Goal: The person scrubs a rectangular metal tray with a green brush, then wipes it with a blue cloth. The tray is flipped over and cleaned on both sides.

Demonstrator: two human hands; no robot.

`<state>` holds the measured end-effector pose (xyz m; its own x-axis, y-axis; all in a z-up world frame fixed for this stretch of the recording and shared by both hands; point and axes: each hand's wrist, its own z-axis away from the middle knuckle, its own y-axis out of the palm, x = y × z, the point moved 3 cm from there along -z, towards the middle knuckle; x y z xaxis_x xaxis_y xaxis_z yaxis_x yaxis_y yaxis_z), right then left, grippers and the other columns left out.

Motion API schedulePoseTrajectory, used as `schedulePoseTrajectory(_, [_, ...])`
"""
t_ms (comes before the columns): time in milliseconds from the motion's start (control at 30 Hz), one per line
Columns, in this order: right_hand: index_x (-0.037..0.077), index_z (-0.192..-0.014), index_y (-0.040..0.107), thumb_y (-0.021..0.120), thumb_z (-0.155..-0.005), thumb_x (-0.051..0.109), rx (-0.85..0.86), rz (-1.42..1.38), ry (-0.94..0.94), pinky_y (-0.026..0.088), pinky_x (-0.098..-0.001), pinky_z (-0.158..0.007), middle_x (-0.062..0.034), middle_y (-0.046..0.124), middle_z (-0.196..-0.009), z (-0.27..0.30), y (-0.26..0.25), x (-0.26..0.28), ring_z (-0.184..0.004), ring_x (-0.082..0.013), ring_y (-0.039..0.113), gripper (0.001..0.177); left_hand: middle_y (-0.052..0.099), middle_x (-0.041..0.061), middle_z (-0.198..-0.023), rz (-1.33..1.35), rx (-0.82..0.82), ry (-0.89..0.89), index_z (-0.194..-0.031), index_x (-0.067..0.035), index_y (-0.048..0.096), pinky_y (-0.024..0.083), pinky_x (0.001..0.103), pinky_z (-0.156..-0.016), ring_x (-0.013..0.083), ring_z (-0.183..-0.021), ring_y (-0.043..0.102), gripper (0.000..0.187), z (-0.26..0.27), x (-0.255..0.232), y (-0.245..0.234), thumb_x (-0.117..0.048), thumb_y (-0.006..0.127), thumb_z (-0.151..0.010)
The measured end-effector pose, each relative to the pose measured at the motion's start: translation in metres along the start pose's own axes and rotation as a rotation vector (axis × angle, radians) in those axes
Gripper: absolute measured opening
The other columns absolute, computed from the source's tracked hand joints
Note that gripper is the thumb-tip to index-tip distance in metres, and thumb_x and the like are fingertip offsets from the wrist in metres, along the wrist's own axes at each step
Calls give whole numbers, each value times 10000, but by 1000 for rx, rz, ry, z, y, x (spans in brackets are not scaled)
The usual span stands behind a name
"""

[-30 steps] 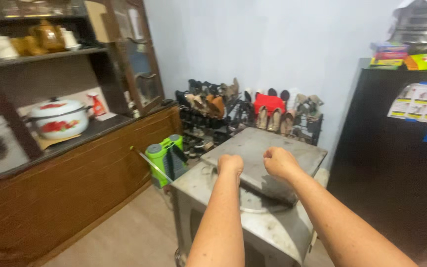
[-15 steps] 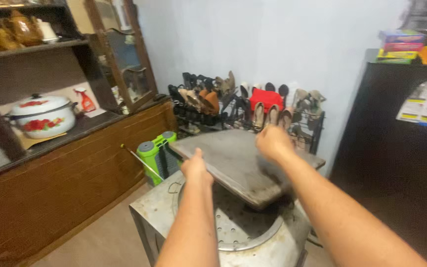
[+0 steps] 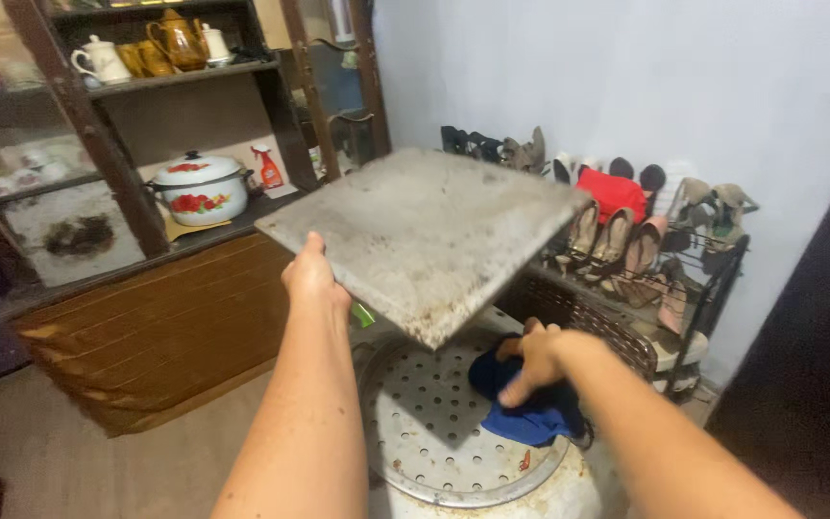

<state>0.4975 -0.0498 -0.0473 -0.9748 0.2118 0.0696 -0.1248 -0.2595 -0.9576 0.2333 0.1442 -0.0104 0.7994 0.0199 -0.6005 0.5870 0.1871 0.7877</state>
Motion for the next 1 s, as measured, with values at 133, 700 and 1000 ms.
schedulePoseTrajectory(133, [207, -1247, 685, 822, -682, 284, -103, -1, -160, 544, -385, -1000, -123, 643, -1272, -50, 45, -24, -1207, -327, 632, 587, 642, 262, -1304, -251, -31, 25, -1264, 111, 564, 559, 560, -970, 378, -1153, 668, 435, -2, 7, -31, -184, 663, -960])
schedulePoseTrajectory(700, [71, -1036, 589, 720, -750, 43, -1359, -1249, 112, 531, -345, -628, -64, 622, -952, 47, -97, -155, -798, -165, 621, 316, 643, 276, -1355, -524, 132, -211, -1351, 90, 573, 538, 532, -978, 406, -1195, 650, 546, 69, 23, -87, -269, 654, -947])
schedulePoseTrajectory(1000, [68, -1049, 576, 704, -760, 37, -1156, -1309, -56, 483, -310, -509, -71, 623, -886, 75, -125, -77, -655, -152, 607, 318, 673, 253, -1271, -418, 114, -271, -1305, 81, 589, 555, 539, -940, 384, -1139, 670, 487, 85, 78, -115, -249, 648, -952])
